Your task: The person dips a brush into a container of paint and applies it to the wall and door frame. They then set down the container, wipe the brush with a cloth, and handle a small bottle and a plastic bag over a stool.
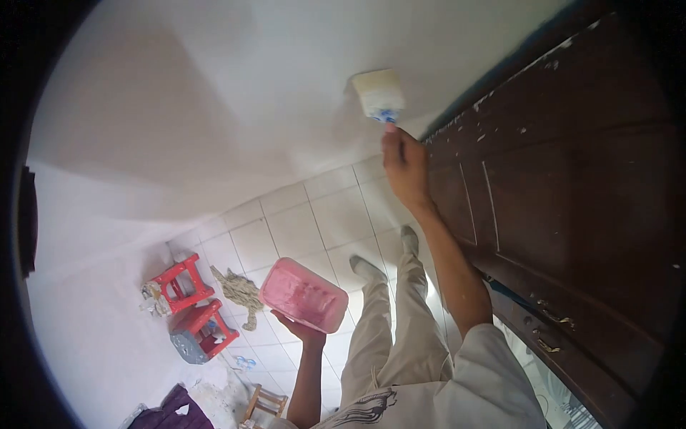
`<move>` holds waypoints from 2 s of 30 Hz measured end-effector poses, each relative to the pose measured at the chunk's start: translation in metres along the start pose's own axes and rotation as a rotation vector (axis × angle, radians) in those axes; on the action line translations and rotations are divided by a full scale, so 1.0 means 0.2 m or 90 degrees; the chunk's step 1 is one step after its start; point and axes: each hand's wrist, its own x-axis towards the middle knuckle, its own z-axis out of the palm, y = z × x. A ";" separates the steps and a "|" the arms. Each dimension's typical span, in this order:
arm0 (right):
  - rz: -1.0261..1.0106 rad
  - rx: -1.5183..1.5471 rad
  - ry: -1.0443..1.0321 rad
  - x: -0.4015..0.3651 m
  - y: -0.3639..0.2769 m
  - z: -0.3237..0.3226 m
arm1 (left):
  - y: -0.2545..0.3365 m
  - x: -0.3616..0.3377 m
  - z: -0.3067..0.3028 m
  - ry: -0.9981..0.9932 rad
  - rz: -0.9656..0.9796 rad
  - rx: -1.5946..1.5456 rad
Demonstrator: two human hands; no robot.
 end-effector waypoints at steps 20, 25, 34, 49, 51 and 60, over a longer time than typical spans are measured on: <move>-0.074 0.047 -0.292 -0.94 -1.01 -0.73 | 0.30 -0.45 1.04 -0.319 0.226 -0.138; -0.230 -0.042 -0.286 -0.86 -1.30 -0.86 | 0.31 -0.47 1.09 -0.392 0.295 -0.127; -0.269 -0.143 -0.407 -0.80 -1.34 -0.95 | 0.18 -0.52 1.04 -0.494 0.382 -0.037; -0.346 -0.497 -0.559 -1.10 -1.27 -0.14 | 0.51 -0.48 0.56 -0.401 0.324 -0.040; -0.331 -0.441 -0.614 -1.13 -1.41 -0.04 | 0.60 -0.40 0.41 -0.435 0.468 0.019; -0.430 -0.401 -0.686 -1.35 -1.52 0.51 | 1.07 -0.27 -0.12 -0.398 0.441 0.119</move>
